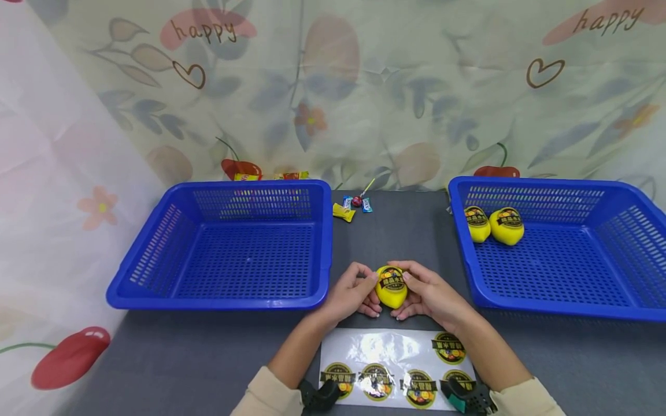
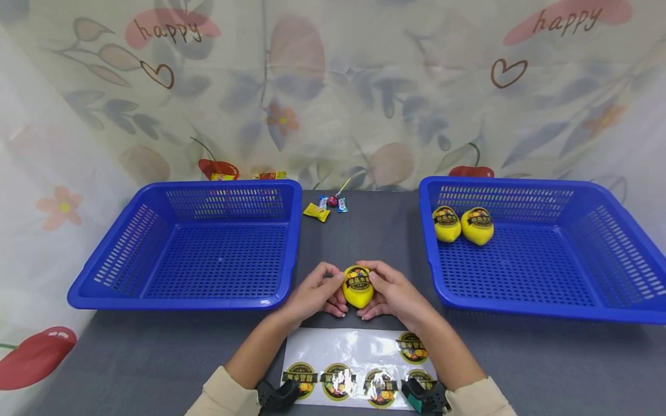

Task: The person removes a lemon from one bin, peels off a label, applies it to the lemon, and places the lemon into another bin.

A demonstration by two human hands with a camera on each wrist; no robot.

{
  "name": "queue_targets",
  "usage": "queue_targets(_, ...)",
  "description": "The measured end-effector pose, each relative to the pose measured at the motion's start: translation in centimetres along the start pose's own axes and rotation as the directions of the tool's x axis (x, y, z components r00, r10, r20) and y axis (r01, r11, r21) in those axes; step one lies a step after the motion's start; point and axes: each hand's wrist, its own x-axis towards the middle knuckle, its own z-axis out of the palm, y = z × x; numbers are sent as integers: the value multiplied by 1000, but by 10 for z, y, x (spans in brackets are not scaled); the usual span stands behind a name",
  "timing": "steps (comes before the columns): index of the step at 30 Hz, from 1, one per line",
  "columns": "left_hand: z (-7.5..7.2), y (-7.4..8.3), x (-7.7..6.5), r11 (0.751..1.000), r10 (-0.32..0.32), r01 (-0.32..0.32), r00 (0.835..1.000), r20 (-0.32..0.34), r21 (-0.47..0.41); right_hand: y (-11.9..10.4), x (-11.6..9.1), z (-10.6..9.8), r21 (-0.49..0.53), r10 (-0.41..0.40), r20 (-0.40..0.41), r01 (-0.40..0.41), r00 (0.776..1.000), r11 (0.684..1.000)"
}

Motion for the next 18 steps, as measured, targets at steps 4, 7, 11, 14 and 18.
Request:
queue_targets(4,1,-1,0,1000,7,-6,1000,-9,21,0,0,2,11,3,-6,-3,1000,1000)
queue_targets(7,2,-1,-1,1000,14,-13,1000,-25,25,1,1,4,7,-5,-23,6,1000,1000)
queue_targets(11,3,-1,-1,999,20,-18,998,-53,26,2,2,7,6,-28,-64,28,998,1000)
queue_targets(14,4,0,-1,999,22,-20,997,-69,25,3,3,9,6,-42,-101,43,994,999)
queue_targets(18,5,0,-2,999,28,-27,997,-72,21,3,3,11,-3,-54,-136,54,989,999)
